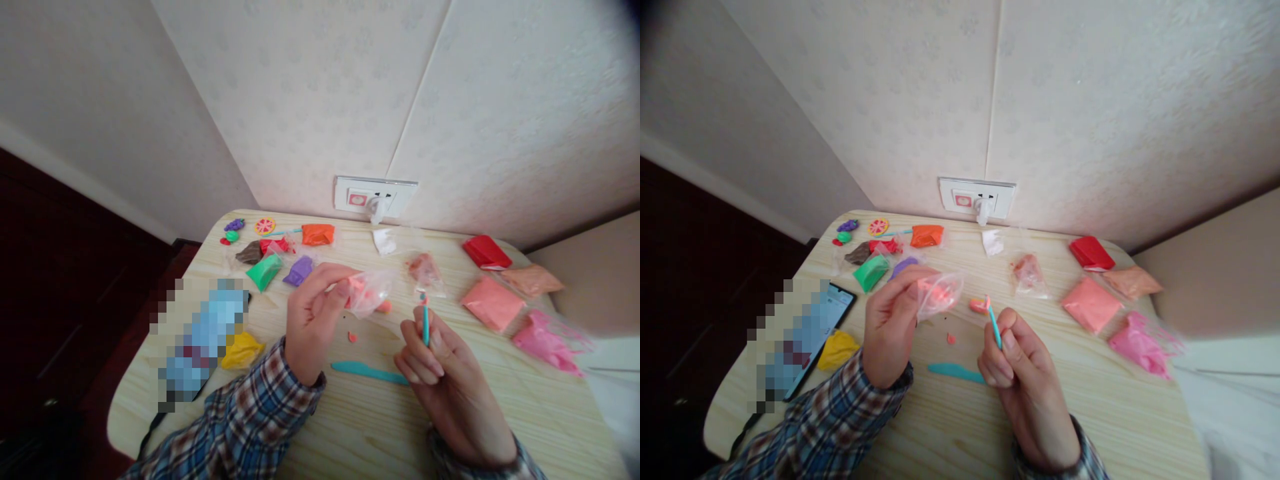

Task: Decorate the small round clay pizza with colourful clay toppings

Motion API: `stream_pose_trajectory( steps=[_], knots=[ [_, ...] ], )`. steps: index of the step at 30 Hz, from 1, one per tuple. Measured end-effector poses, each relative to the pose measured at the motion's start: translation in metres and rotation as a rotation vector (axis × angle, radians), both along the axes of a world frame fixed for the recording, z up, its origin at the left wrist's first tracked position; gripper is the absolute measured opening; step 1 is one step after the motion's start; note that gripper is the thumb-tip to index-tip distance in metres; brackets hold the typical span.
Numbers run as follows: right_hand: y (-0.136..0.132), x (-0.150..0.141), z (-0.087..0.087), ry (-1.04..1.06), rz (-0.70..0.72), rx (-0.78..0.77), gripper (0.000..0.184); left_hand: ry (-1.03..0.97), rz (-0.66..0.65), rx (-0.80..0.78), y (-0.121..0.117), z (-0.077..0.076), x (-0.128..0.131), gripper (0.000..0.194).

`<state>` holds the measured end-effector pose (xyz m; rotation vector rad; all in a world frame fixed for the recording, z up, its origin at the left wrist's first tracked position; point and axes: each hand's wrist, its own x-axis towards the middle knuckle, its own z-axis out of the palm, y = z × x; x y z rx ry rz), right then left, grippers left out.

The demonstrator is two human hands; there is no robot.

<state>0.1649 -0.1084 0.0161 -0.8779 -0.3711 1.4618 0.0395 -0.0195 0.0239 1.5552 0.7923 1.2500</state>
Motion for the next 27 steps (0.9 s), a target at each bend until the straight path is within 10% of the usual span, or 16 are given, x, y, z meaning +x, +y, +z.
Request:
stream_pose_trajectory(
  steps=[5, 12, 17, 23, 27],
  knots=[
    [0.000, 0.003, 0.002, -0.022, -0.044, 0.019, 0.021, 0.226, 0.187, 0.183, 0.008, -0.002, -0.003, 0.019],
    [0.000, 0.011, 0.004, -0.106, -0.128, 0.017, 0.018, 0.705, 0.129, 0.448, 0.026, -0.021, 0.000, 0.029],
    [0.000, 0.010, -0.001, -0.331, -0.137, -0.024, 0.020, 0.655, 0.147, 0.521, 0.021, -0.012, -0.001, 0.029],
    [-0.002, 0.009, -0.008, -0.642, -0.130, 0.006, 0.016, 0.186, -0.219, 0.080, 0.005, 0.008, 0.000, 0.018],
    [-0.001, 0.008, -0.007, -0.761, -0.142, 0.014, 0.016, 0.061, -0.244, -0.205, 0.001, 0.007, 0.005, 0.019]
  ],
)
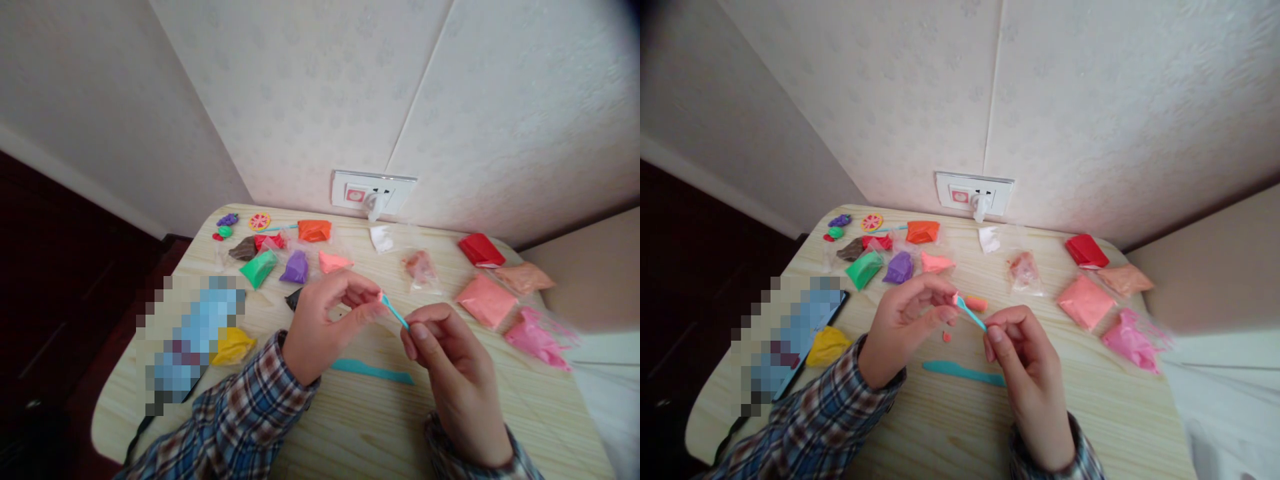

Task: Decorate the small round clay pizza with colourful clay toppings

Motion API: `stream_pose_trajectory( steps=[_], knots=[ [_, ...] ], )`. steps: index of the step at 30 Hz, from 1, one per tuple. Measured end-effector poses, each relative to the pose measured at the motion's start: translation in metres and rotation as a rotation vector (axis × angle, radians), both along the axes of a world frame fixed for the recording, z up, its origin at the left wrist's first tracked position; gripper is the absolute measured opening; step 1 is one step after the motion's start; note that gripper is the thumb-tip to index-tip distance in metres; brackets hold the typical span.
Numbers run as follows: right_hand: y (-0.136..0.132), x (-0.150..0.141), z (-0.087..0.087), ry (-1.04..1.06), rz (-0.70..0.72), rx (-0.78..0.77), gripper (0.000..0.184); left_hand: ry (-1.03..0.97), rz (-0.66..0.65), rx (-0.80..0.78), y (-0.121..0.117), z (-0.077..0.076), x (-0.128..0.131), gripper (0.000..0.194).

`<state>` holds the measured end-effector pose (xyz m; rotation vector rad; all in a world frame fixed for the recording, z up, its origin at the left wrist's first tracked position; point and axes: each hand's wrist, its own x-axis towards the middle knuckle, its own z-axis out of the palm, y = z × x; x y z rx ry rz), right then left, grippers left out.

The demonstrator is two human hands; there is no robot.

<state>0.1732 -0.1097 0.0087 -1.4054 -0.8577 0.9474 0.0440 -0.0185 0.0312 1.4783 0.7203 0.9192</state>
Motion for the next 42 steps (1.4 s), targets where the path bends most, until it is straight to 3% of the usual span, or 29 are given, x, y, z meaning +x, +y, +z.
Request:
stream_pose_trajectory(
  steps=[7, 15, 23, 27, 34, 42],
  knots=[
    [-0.001, -0.001, 0.004, -0.151, -0.003, 0.011, 0.013, -0.058, -0.007, -0.228, 0.000, -0.004, 0.000, 0.010],
    [-0.004, 0.004, -0.001, -0.363, -0.153, -0.008, 0.008, -0.081, 0.128, -0.166, 0.004, -0.006, 0.002, 0.004],
    [0.000, 0.029, -0.012, -0.812, -0.194, -0.152, 0.020, -0.069, 0.191, -0.194, 0.008, -0.010, 0.001, 0.015],
    [0.002, 0.034, -0.022, -0.894, -0.152, -0.159, 0.019, -0.095, 0.123, -0.206, 0.006, -0.005, 0.001, 0.005],
    [0.004, 0.038, -0.028, -1.121, -0.132, -0.130, 0.018, -0.058, 0.026, -0.257, 0.000, -0.003, 0.000, 0.019],
    [0.006, 0.034, -0.022, -1.081, -0.179, 0.061, 0.019, -0.094, -0.083, -0.310, -0.001, -0.005, -0.011, 0.010]
  ],
)
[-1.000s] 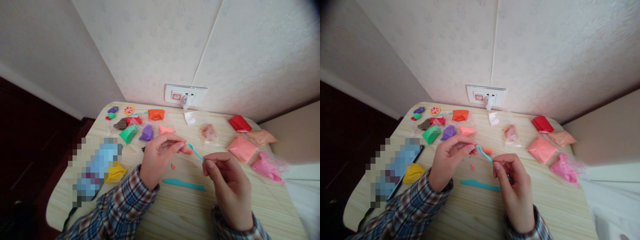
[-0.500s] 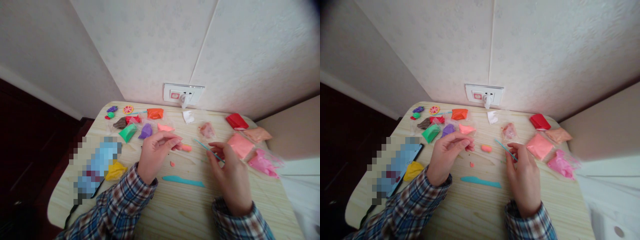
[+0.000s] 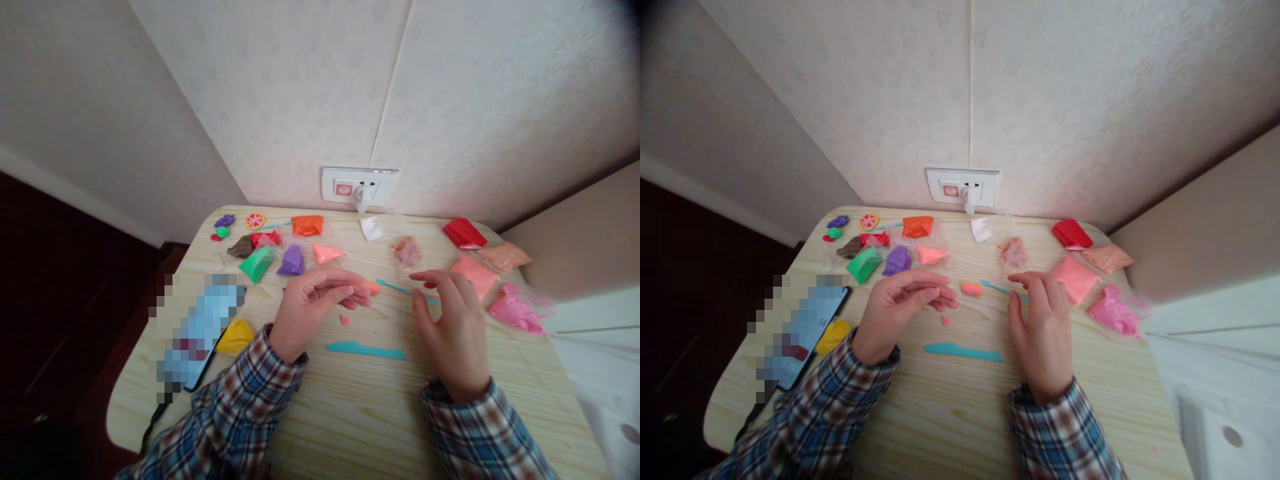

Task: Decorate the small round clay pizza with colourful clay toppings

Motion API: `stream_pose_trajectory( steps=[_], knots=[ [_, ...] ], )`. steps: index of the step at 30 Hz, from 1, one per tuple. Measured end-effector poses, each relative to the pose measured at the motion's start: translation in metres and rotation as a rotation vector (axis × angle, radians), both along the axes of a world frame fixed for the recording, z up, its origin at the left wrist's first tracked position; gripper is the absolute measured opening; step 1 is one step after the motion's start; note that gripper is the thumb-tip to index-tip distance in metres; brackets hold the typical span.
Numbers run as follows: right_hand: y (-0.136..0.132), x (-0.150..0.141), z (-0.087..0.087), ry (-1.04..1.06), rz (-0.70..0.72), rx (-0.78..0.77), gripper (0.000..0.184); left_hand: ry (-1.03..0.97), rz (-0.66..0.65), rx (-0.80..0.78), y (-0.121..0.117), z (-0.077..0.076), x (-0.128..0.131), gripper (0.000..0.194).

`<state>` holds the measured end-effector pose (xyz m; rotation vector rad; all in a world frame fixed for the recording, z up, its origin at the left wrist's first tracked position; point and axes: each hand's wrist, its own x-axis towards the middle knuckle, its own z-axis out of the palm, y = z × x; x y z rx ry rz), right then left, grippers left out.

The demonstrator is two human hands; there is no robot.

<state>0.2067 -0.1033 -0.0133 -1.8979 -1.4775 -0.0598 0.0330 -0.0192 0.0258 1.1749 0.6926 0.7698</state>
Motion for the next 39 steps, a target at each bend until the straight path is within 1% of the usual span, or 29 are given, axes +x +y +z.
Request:
stream_pose_trajectory(
  steps=[4, 10, 12, 15, 17, 19, 22, 24, 28, 30, 32, 36, 39],
  knots=[
    [0.000, -0.002, 0.002, 0.032, 0.014, 0.031, 0.017, 0.023, 0.010, -0.019, 0.002, -0.002, -0.003, 0.018],
    [0.000, -0.004, 0.004, 0.089, 0.028, 0.033, 0.016, 0.093, 0.078, -0.002, 0.002, -0.007, -0.003, 0.025],
    [0.001, -0.004, 0.004, 0.100, 0.032, 0.032, 0.017, 0.099, 0.057, -0.004, 0.001, -0.007, -0.003, 0.023],
    [0.000, -0.004, 0.004, 0.107, 0.044, 0.034, 0.016, 0.050, 0.002, -0.029, 0.000, -0.007, -0.003, 0.017],
    [0.000, -0.004, 0.005, 0.109, 0.048, 0.035, 0.016, 0.016, -0.019, -0.050, 0.000, -0.007, -0.002, 0.019],
    [0.000, -0.004, 0.005, 0.114, 0.046, 0.038, 0.016, 0.012, -0.009, -0.063, 0.000, -0.008, -0.002, 0.022],
    [-0.001, -0.004, 0.005, 0.125, 0.046, 0.036, 0.016, 0.037, 0.059, -0.051, 0.002, -0.010, -0.002, 0.027],
    [-0.001, -0.005, 0.006, 0.128, 0.049, 0.028, 0.015, 0.058, 0.086, -0.038, 0.002, -0.011, -0.002, 0.026],
    [0.000, -0.006, 0.007, 0.128, 0.057, 0.022, 0.015, 0.069, 0.018, -0.035, 0.001, -0.010, -0.003, 0.018],
    [0.000, -0.006, 0.007, 0.128, 0.061, 0.021, 0.015, 0.066, -0.010, -0.046, 0.000, -0.009, -0.003, 0.020],
    [0.000, -0.007, 0.007, 0.128, 0.066, 0.021, 0.015, 0.080, 0.002, -0.049, 0.000, -0.010, -0.003, 0.023],
    [0.000, -0.007, 0.007, 0.126, 0.077, 0.030, 0.014, 0.131, 0.071, -0.009, 0.001, -0.011, -0.002, 0.027],
    [0.000, -0.009, 0.008, 0.145, 0.096, 0.037, 0.015, 0.172, 0.032, -0.002, 0.000, -0.011, -0.002, 0.022]
  ],
)
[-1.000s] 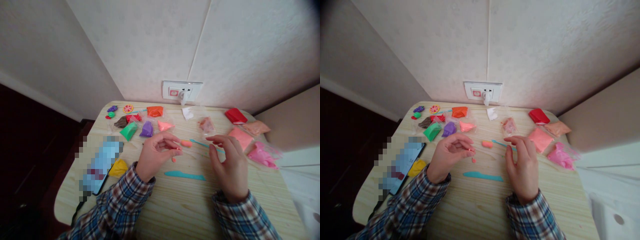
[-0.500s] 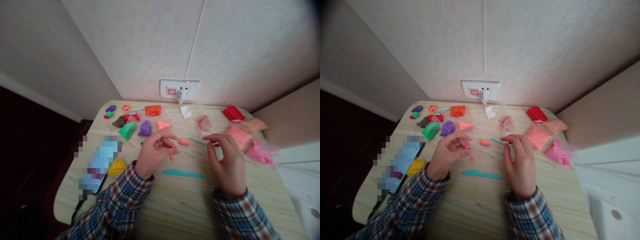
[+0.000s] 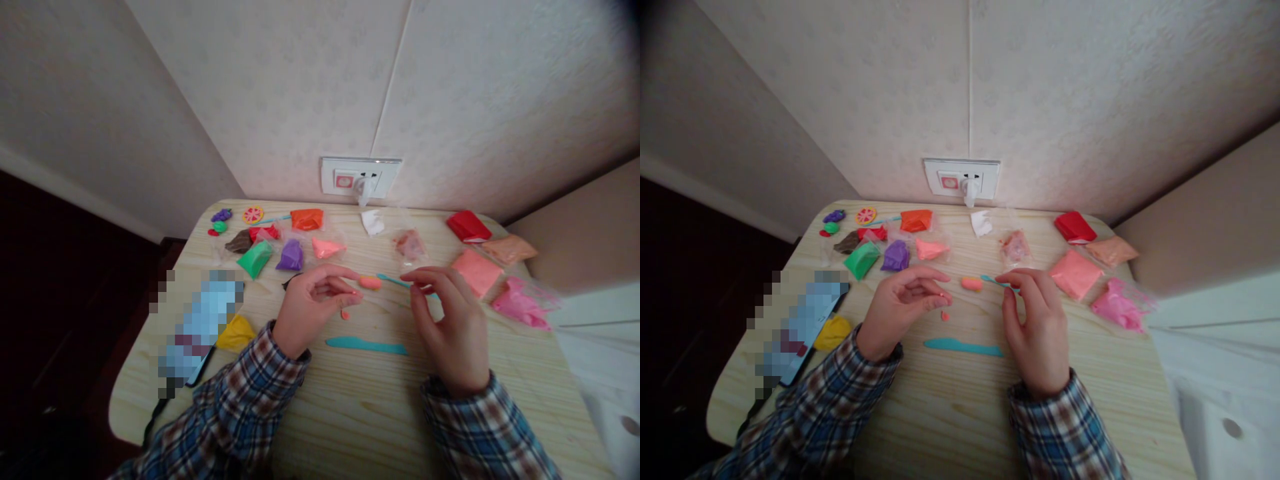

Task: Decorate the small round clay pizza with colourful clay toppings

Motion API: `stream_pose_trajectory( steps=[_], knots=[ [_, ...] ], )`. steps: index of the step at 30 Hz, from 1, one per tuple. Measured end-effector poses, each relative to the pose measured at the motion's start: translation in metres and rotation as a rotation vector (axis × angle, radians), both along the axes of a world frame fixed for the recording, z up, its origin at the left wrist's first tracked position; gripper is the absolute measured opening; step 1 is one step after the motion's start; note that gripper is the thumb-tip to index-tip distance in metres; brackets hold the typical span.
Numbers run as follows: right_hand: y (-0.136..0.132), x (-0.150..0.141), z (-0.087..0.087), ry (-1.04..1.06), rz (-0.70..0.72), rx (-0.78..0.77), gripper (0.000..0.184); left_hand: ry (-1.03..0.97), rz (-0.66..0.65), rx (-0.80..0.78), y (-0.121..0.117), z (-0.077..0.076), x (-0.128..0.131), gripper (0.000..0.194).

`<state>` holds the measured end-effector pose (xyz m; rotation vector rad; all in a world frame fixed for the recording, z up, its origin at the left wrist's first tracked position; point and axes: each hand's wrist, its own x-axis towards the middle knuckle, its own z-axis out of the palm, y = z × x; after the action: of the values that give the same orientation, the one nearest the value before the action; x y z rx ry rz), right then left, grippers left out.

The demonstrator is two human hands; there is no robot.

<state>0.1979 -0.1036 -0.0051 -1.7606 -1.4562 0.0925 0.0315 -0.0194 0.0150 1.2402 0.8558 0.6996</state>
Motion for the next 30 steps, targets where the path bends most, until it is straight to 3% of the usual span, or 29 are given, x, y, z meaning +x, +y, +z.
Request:
stream_pose_trajectory(
  steps=[5, 12, 24, 30],
  knots=[
    [-0.001, -0.006, 0.005, 0.057, 0.119, 0.021, 0.015, 0.023, -0.137, 0.039, -0.005, 0.001, 0.001, 0.024],
    [-0.003, -0.013, 0.011, 0.082, 0.343, 0.006, 0.018, 0.075, -0.172, 0.076, -0.007, 0.001, 0.002, 0.033],
    [-0.003, -0.013, 0.009, 0.044, 0.360, 0.050, 0.011, 0.008, -0.241, -0.028, -0.007, -0.001, 0.002, 0.038],
    [-0.003, -0.012, 0.009, 0.057, 0.314, 0.059, 0.010, 0.090, -0.213, 0.149, -0.007, 0.000, 0.003, 0.021]
  ],
)
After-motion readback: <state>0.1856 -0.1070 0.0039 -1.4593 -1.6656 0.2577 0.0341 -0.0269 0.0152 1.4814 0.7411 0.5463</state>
